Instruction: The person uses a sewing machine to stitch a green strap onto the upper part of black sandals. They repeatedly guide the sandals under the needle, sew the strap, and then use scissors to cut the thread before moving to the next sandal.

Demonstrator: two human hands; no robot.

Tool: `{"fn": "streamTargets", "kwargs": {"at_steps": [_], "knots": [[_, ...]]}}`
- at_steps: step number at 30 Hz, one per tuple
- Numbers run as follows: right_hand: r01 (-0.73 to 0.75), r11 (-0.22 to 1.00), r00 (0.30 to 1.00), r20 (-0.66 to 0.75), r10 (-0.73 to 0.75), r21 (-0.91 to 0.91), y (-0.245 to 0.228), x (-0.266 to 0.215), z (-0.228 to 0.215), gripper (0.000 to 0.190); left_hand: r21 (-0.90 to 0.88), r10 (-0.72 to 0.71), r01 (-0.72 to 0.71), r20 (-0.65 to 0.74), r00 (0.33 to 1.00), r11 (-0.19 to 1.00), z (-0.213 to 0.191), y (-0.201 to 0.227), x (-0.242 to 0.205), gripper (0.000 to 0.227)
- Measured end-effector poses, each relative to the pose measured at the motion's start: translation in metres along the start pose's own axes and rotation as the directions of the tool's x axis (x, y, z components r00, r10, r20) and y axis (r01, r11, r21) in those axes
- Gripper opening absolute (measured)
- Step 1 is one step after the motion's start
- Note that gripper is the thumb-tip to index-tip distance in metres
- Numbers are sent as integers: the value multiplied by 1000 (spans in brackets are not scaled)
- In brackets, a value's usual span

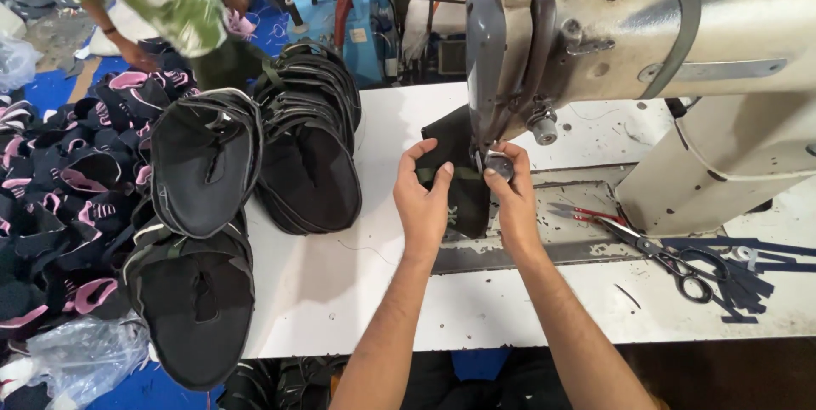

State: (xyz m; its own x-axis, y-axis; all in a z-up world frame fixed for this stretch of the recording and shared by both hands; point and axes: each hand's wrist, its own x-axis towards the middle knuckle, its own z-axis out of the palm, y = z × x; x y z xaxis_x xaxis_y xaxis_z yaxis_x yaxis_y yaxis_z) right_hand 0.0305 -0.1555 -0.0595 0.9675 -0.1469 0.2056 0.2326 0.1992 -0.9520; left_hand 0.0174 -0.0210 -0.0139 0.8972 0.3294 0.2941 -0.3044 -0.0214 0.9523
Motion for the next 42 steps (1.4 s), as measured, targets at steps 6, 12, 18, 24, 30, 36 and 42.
{"fn": "streamTargets", "kwargs": {"at_steps": [6,12,18,24,30,36,42], "knots": [[-28,999,999,-17,28,20,11,9,-7,35,34,72,-71,-16,997,997,1,3,9,35],[-53,993,996,64,60,-104,-25,4,-31,33,79,106,-113,87,991,991,-7,-4,14,38],[467,460,716,18,-698,-755,-118,-10,-127,34,80,100,-106,79,992,991,-3,-5,12,36],[33,-167,674,145,-725,-985,-40,-14,-267,68,118,96,-101,47,994,988,-3,1,12,35],[179,15,665,109,-739,-984,-42,-23,-246,72,125,147,-152,51,988,980,-3,0,5,34],[187,69,657,72,-751,-980,-41,-20,-245,79,136,167,-171,37,985,976,-4,1,4,34],[256,70,653,119,-748,-964,-38,-21,-261,67,70,84,-86,22,996,994,-6,5,3,35]]}}
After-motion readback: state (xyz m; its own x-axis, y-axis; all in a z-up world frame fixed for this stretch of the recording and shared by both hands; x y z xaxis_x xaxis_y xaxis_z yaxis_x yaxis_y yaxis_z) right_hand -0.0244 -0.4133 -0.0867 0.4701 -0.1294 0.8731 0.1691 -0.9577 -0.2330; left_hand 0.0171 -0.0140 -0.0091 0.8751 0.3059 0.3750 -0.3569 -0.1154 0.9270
